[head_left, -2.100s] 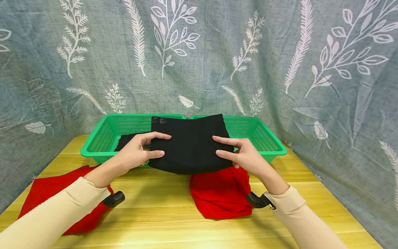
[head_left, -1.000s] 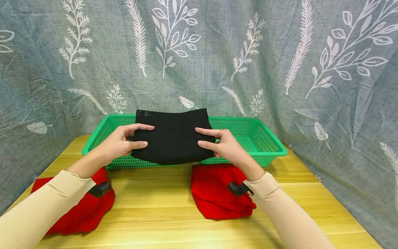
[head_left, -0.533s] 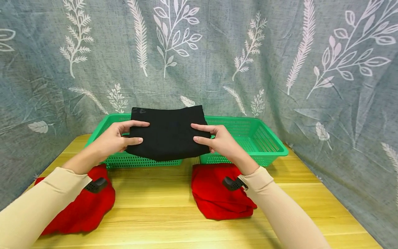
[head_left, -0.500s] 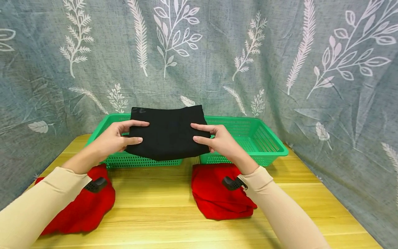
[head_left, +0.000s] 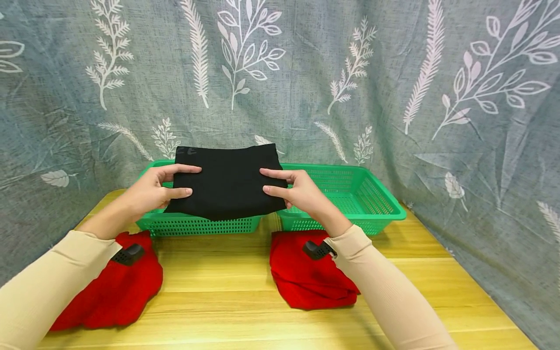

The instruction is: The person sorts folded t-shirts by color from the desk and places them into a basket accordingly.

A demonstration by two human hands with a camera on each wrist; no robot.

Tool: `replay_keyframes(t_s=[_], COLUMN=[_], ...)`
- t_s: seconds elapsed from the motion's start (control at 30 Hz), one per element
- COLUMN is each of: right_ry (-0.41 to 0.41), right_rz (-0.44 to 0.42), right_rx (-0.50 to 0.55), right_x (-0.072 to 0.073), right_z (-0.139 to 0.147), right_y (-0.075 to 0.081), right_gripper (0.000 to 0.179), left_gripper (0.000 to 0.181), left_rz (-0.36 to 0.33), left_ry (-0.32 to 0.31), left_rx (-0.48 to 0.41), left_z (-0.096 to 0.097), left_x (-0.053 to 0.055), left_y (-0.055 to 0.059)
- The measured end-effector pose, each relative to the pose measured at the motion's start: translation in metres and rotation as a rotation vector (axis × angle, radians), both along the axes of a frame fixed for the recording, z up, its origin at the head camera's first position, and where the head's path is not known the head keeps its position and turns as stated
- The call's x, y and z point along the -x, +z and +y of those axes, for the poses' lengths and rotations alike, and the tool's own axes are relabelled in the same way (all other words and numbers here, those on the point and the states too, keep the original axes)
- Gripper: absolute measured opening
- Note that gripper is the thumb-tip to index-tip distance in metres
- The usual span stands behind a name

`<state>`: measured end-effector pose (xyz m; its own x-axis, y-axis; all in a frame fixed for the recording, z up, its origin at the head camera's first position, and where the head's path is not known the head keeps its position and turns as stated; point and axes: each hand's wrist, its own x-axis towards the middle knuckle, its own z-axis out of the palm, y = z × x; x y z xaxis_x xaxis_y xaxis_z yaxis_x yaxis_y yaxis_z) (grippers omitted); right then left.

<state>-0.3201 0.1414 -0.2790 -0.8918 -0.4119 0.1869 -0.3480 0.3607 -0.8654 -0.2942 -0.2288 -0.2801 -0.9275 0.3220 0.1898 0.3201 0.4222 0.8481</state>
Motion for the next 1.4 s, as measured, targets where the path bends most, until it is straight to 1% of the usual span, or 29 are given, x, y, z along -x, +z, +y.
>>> replay_keyframes(t_s=[0.17, 0.4, 0.57, 0.8, 1.07, 1.4], right_ry=[-0.002, 0.014, 0.032, 0.039, 0.048, 0.055], right_rz=[0.001, 0.012, 0.038, 0.032, 0.044, 0.025], right_rx=[-0.006, -0.028, -0.040, -0.042, -0.044, -0.062], right_x=[0.003, 0.007, 0.012, 0.015, 0.023, 0.029], right_z=[-0.005, -0.013, -0.021, -0.030, -0.038, -0.049], right_y=[0.002, 0.006, 0.013, 0.019, 0.015, 0.012], right_gripper=[0.045, 0.045, 0.046, 0.047, 0.047, 0.049], left_gripper=[0.055, 0.055, 0.056, 0.057, 0.057, 0.057], left_rz=[-0.014, -0.013, -0.025, -0.029, -0.031, -0.044], left_ry=[0.013, 0.031, 0.042, 0.059, 0.082, 0.114], left_rx=[-0.001, -0.005, -0.003, 0.011, 0.030, 0.050], left_z=[-0.005, -0.012, -0.019, -0.027, -0.032, -0.039], left_x=[0.000, 0.001, 0.004, 0.008, 0.013, 0.019], left_y=[-0.001, -0.002, 0.001, 0.005, 0.009, 0.008])
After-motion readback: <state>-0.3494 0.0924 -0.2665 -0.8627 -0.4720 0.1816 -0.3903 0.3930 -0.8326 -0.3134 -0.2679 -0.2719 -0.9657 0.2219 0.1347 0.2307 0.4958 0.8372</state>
